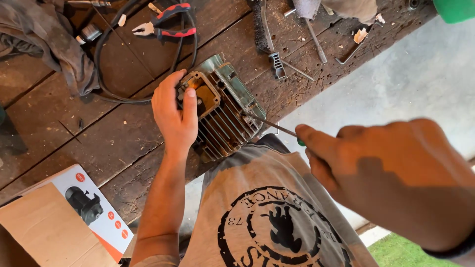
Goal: Disassembling and inspecting an electric motor housing using a screwdriver on a workbench
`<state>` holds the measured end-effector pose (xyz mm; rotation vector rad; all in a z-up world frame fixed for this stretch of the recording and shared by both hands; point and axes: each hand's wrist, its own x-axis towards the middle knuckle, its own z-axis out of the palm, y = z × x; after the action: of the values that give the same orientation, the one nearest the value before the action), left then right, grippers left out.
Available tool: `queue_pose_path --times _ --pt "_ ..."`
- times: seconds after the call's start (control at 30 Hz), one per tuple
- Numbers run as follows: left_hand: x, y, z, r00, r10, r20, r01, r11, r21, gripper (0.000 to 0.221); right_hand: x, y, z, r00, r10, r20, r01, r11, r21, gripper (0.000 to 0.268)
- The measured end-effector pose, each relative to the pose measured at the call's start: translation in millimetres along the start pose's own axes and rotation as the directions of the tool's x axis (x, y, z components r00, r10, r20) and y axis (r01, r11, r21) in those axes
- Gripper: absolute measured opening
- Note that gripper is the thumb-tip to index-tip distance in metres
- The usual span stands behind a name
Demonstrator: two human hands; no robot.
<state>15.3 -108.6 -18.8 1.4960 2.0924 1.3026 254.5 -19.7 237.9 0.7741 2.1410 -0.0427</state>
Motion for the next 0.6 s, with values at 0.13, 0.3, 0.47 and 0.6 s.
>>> queue_pose_path --times 0.13,0.3,0.47,0.6 --pt "-4.1 4.3 -1.0 0.999 -0.039 -0.007 0.039 0.999 0.008 0.038 -16.9 -4.8 50.1 0.998 -0.019 -0.062 0.026 0.994 0.109 0.054" --pt "-4.2 11.4 -2.0 0.997 -0.069 0.021 0.068 0.997 0.04 0.048 -25.7 -11.4 82.8 0.803 -0.004 -0.596 0.182 0.954 0.239 0.028" --pt "-2.3 8.3 -2.2 1.0 -0.009 0.013 0.008 0.999 0.039 0.046 -26.2 -15.4 84.7 0.75 0.008 -0.661 0.27 0.909 0.318 0.023" --pt "-4.6 2.8 -4.0 0.999 -0.029 -0.014 0.029 0.999 0.029 0.046 -46.3 -6.7 96.0 0.74 0.006 -0.672 0.335 0.863 0.377 0.04"
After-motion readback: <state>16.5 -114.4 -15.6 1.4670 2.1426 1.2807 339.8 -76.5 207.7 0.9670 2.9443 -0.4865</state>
